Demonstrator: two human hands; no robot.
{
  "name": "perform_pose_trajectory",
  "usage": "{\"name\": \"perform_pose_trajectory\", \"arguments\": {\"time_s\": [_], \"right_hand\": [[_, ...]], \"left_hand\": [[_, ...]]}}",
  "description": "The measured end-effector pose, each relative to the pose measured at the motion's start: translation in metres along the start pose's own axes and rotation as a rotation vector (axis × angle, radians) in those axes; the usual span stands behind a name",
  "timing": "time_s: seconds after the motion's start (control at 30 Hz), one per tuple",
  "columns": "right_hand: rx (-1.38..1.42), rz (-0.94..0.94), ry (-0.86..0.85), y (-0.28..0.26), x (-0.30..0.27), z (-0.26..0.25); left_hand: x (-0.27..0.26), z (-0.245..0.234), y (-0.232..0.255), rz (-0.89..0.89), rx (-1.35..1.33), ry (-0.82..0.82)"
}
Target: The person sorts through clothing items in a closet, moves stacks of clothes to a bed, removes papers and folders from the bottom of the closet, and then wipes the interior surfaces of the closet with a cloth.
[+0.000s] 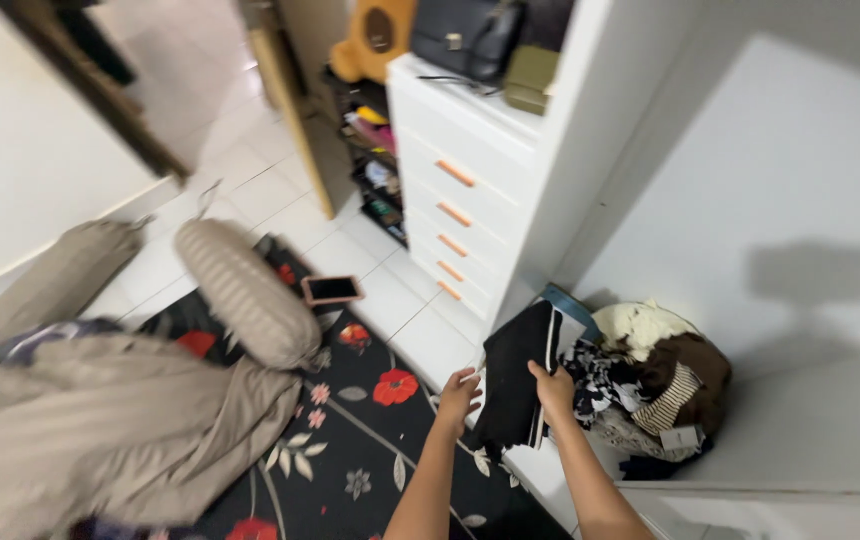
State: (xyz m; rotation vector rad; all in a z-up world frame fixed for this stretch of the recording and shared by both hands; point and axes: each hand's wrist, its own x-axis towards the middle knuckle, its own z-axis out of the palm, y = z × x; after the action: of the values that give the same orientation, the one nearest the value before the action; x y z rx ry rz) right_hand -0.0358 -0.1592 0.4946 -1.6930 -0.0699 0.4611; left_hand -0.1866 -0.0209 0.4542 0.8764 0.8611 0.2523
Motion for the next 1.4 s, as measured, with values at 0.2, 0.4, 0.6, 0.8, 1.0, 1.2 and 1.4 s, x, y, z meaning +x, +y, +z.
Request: {"name": "perform_pose_trajectory", "arguments": {"time_s": [0.2,0.4,0.6,0.8,1.0,1.2,1.4], "right_hand": [[-0.237,-0.008,-0.210,-0.050,-0.054,0.081],[-0.128,-0.078,-0.481,-0.067,-0.112,0.176],[-0.261,-0.172,-0.605,-0.088,-0.192,0.298],[-0.332,-0.327,-0.757,-0.079,-0.305,0.450],[-0.167,-0.249,-1.110,-0.056,-0.437,0.580],[-0.194,-0.132,-1.433,-0.038,-0.573,0.657],[-0.263,-0.031,-1.792,-0.009,-0.701,0.693]], "left_hand": [[-0.051,-0.054,0.044,0.041,0.061,0.064],[-0.102,-0.137,0.078,0.120,0.075,0.192],[-0.159,-0.262,0.114,0.273,0.101,0.276],[-0.234,-0.466,0.124,0.371,0.136,0.500],[-0.353,-0.637,0.104,0.718,-0.101,1.129],[-0.490,-0.677,0.055,0.463,-0.576,1.308],[-0.564,-0.713,-0.001,0.561,-0.813,1.472]]}}
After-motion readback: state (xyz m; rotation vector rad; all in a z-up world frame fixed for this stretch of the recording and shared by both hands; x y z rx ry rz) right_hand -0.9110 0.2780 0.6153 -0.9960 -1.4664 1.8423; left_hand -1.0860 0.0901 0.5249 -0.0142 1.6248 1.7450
